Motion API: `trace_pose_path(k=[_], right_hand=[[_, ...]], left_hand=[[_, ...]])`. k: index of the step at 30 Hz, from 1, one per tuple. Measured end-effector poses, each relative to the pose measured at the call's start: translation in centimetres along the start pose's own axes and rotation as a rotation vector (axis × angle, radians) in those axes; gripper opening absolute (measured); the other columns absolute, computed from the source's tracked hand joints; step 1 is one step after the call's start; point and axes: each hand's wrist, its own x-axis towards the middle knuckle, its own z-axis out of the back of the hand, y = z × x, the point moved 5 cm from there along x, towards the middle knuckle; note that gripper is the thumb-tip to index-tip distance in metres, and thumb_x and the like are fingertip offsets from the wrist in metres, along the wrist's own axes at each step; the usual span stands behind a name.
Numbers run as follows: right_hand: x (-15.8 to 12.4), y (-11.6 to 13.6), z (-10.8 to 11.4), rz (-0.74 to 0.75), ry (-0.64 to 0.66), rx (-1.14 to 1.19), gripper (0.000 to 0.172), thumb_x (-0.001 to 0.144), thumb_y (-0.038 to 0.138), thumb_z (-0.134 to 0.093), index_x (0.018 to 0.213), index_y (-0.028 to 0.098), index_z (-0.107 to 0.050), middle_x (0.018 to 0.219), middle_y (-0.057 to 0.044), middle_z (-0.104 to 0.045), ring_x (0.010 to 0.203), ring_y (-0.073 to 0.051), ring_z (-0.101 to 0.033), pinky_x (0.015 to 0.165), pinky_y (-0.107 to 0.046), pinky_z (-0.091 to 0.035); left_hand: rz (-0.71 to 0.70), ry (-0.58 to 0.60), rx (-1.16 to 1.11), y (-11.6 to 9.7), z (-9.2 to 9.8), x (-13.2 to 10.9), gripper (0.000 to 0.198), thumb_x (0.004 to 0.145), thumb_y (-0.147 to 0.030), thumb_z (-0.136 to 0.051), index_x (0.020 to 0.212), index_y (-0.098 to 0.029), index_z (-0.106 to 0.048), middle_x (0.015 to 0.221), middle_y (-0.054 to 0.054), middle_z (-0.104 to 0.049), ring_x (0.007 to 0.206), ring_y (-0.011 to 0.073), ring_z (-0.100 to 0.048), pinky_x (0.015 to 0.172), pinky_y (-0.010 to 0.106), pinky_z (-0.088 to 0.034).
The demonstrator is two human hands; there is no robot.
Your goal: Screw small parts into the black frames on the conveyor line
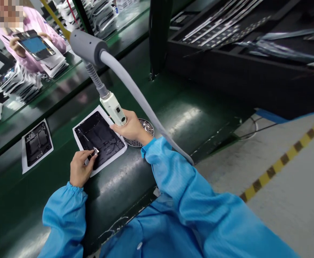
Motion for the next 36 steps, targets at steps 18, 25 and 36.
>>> trace_pose_path(k=[18, 25, 36], right_hand=[[0.0, 0.9, 0.3, 0.039, -0.016, -0.022, 0.016, 0.065, 0.021, -0.068, 0.062, 0.019, -0.053, 0.056, 0.001, -0.055, 0.071, -0.019, -0.062, 0.068, -0.031, -0.051], [-0.2, 1.4, 0.6, -0.004, -0.013, 0.097, 0.023, 0.063, 0.026, -0.073, 0.080, 0.014, -0.064, 0.064, 0.000, -0.061, 0.059, -0.014, -0.058, 0.057, -0.027, -0.049], [0.8, 0.4, 1.1, -0.001, -0.020, 0.038, 0.018, 0.063, 0.023, -0.071, 0.076, 0.013, -0.064, 0.062, 0.000, -0.061, 0.062, -0.015, -0.059, 0.062, -0.028, -0.051]], left_hand=[[-0.132, -0.021, -0.187, -8.4, -4.1, 3.6, 0.017, 0.087, -0.030, -0.062, 0.095, -0.019, -0.073, 0.114, 0.010, -0.066, 0.113, 0.0270, -0.057, 0.097, 0.045, -0.047], [-0.059, -0.058, -0.296, -10.7, -7.8, 5.7, 0.018, 0.088, -0.026, -0.058, 0.092, -0.017, -0.073, 0.124, 0.012, -0.061, 0.125, 0.0289, -0.049, 0.103, 0.047, -0.045], [-0.185, 0.045, -0.031, -12.2, -7.2, 3.2, 0.024, 0.089, -0.037, -0.058, 0.107, -0.027, -0.072, 0.136, 0.010, -0.054, 0.135, 0.0354, -0.037, 0.107, 0.063, -0.032]])
